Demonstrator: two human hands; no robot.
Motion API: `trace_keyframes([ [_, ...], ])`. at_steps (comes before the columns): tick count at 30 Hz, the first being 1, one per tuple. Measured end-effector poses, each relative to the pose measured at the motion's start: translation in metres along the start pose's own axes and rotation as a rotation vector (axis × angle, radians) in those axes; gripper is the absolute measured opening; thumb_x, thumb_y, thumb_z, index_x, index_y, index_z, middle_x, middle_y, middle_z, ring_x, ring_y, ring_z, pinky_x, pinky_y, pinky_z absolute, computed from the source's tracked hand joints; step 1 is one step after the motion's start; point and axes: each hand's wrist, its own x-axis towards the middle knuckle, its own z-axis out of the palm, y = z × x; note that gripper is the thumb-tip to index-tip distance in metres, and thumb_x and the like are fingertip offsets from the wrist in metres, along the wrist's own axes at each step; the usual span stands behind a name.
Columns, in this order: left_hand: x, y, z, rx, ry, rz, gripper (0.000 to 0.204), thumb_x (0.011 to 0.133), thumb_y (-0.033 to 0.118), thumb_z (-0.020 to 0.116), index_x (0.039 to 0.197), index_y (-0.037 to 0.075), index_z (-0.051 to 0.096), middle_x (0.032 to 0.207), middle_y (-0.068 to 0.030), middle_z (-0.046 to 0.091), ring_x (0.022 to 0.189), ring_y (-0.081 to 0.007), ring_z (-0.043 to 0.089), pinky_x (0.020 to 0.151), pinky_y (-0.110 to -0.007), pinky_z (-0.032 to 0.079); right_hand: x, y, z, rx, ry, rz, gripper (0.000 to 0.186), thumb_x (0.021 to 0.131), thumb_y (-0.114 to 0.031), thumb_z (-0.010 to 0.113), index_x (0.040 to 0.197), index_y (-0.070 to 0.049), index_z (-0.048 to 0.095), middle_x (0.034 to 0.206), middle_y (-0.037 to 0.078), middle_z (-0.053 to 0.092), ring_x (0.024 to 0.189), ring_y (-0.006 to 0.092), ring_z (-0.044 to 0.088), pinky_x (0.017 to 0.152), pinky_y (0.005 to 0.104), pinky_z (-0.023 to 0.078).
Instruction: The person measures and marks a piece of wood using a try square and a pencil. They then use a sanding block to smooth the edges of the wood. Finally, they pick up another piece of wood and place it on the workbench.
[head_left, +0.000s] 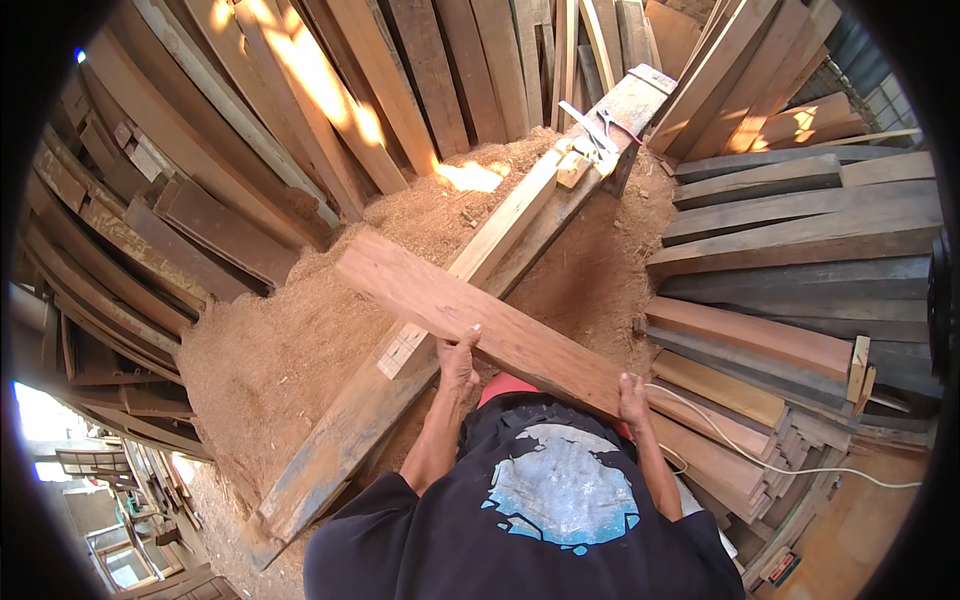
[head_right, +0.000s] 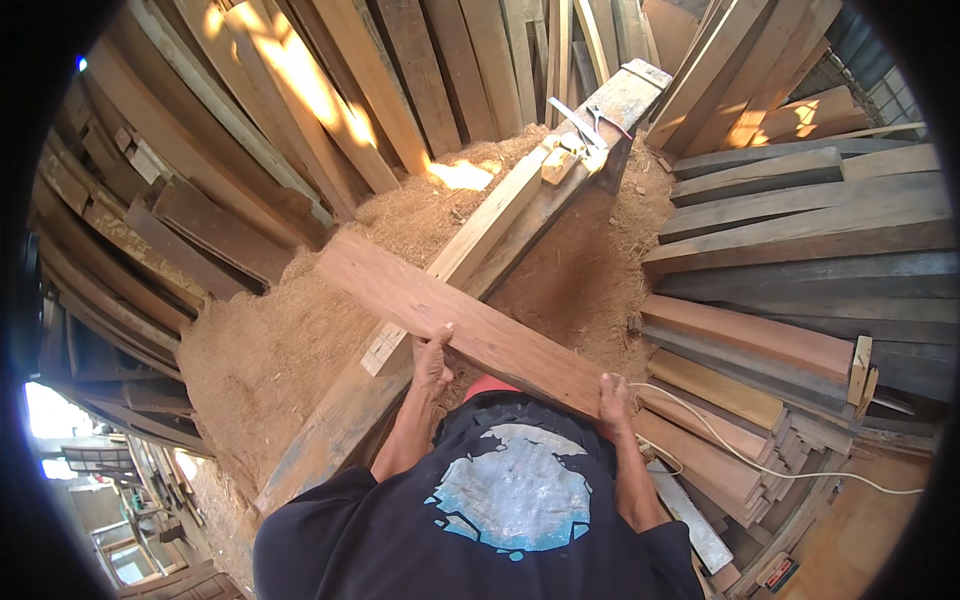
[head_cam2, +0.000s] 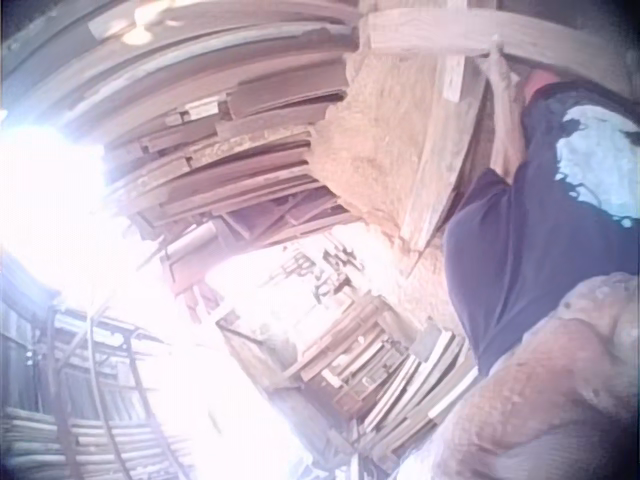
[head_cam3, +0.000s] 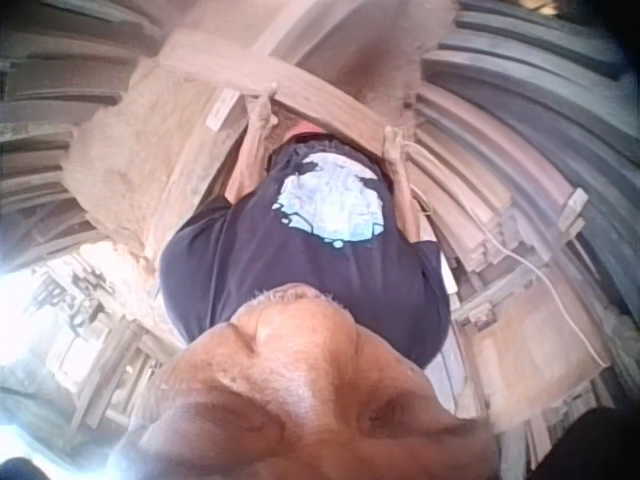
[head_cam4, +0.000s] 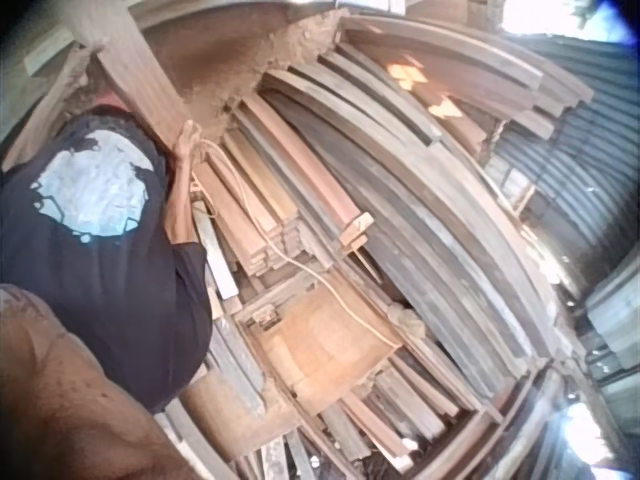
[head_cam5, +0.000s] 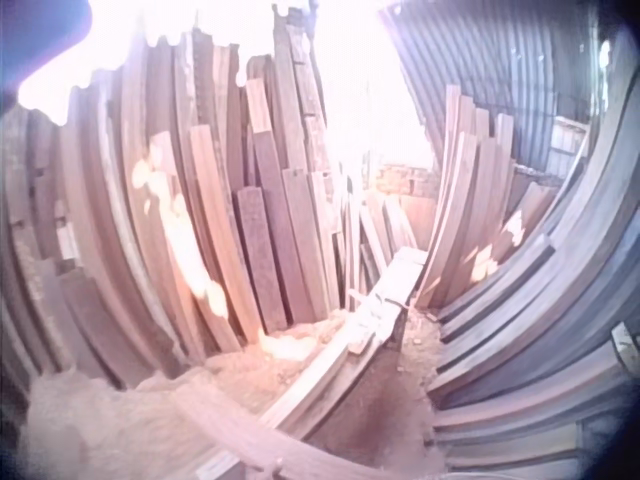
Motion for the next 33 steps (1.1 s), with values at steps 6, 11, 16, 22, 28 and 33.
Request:
trace_keyframes([
  [6,0.021,0.091,0.031,0.235,-0.239,0.208,0.063,0.080,-0.002,0.081,0.134,0.002,0.049,0.125,-0.0120,0.065,0.112,-0.0233,0.066,0.100,-0.038,0.054,0.026,-0.074,0.050,-0.302,-0.496,-0.086,0.065,0.102,-0.041,0.059,0.148,0.003,0.046,0.137,0.028,0.061,0.130,0.0350,0.059,0.108,0.0410,0.047],
  [11,0.016,0.139,0.044,0.556,-0.438,0.389,0.067,0.074,0.001,0.086,0.132,0.002,0.052,0.125,-0.0142,0.068,0.115,-0.0234,0.067,0.098,-0.040,0.055,0.027,-0.216,0.071,0.254,-0.674,-0.165,0.079,0.100,-0.043,0.066,0.159,-0.005,0.032,0.153,0.028,0.047,0.142,0.0293,0.049,0.113,0.0393,0.043],
  [16,0.002,0.138,0.048,1.060,-0.514,0.396,0.077,0.066,0.030,0.091,0.130,0.005,0.055,0.108,-0.0208,0.074,0.101,-0.0318,0.073,0.085,-0.042,0.058,0.018,-0.260,0.111,0.656,-0.732,-0.338,0.084,0.101,-0.043,0.067,0.160,-0.002,0.024,0.159,0.018,0.038,0.146,0.0215,0.037,0.118,0.0367,0.036],
  [22,-0.011,0.117,0.058,1.415,-0.590,0.159,0.077,0.067,0.044,0.088,0.124,0.004,0.055,0.101,-0.0269,0.073,0.098,-0.0454,0.071,0.086,-0.049,0.057,0.015,-0.219,0.129,0.756,-0.671,-0.104,0.067,0.107,-0.049,0.055,0.147,0.004,0.045,0.137,0.009,0.060,0.128,0.0184,0.052,0.110,0.0352,0.041],
  [28,0.020,0.098,0.078,1.470,-0.672,0.153,0.082,0.067,0.047,0.086,0.122,-0.001,0.052,0.100,-0.0308,0.072,0.099,-0.0476,0.071,0.088,-0.051,0.056,0.046,-0.203,0.134,0.678,-0.587,-0.148,0.074,0.105,-0.060,0.050,0.139,0.006,0.054,0.135,0.012,0.063,0.124,0.0185,0.055,0.107,0.0351,0.043],
  [33,0.046,0.117,0.119,1.647,-0.668,0.076,0.088,0.068,0.049,0.085,0.125,-0.006,0.047,0.102,-0.0329,0.070,0.100,-0.0472,0.070,0.090,-0.050,0.055,0.087,-0.224,0.135,0.713,-0.692,0.166,0.081,0.102,-0.068,0.047,0.141,0.002,0.054,0.138,0.014,0.061,0.124,0.0218,0.056,0.104,0.0406,0.047],
])
